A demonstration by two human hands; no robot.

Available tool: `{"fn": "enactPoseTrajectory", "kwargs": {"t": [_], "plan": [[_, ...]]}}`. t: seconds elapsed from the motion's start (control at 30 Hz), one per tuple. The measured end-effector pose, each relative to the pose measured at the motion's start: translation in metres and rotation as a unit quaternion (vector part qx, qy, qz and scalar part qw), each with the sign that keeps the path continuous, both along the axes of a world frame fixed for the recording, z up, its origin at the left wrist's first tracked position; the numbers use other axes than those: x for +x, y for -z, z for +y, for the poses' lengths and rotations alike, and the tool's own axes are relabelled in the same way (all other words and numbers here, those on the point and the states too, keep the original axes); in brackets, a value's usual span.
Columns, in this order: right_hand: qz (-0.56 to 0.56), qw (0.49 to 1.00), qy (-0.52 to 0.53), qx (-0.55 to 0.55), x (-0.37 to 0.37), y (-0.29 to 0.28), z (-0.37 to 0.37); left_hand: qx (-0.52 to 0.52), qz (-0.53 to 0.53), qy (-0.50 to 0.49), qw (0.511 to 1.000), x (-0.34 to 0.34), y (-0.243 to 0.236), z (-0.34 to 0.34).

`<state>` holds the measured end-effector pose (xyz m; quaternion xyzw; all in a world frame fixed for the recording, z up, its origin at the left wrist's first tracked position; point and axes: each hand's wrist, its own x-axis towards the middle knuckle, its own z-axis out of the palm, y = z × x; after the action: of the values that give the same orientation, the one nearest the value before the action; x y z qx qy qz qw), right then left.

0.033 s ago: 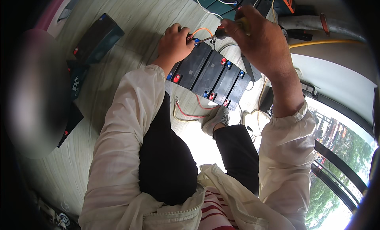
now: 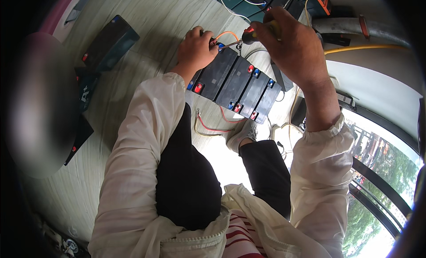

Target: The person sits on the floor and connects several black batteries in series using red and yellow wires. They use a yellow screwdriver to tighten the terminal screws on each battery connection.

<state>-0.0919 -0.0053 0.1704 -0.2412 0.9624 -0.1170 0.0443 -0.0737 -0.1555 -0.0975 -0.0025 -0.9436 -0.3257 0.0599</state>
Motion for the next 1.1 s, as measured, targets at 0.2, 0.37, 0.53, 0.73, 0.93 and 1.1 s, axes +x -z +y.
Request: {"fn": "enactPoseTrajectory", "kwargs": {"t": [0.2,0.37,0.53,0.73,0.93,1.1], "plan": [[0.032,0.999,-0.015,0.03,0.0,-0.004,-0.005,-0.001,0.021,-0.003,1.0,0.0,0.003,-0.001],[0.065,0.997,-0.039,0.028,-0.002,0.002,0.001,0.0,0.006,-0.001,1.0,0.0,-0.001,0.002],[0.086,0.987,-0.107,-0.079,0.002,0.003,-0.003,0.003,0.006,-0.002,1.0,0.001,0.0,0.0],[-0.049,0.996,0.044,0.054,0.005,-0.01,-0.014,0.004,-0.009,-0.001,1.0,0.0,-0.001,0.0],[0.105,0.983,-0.143,-0.043,0.002,-0.003,-0.007,0.0,-0.003,0.002,1.0,0.0,-0.001,0.002],[0.019,0.998,-0.065,0.005,0.0,-0.004,-0.006,0.005,-0.002,-0.004,1.0,0.0,-0.001,0.001]]}}
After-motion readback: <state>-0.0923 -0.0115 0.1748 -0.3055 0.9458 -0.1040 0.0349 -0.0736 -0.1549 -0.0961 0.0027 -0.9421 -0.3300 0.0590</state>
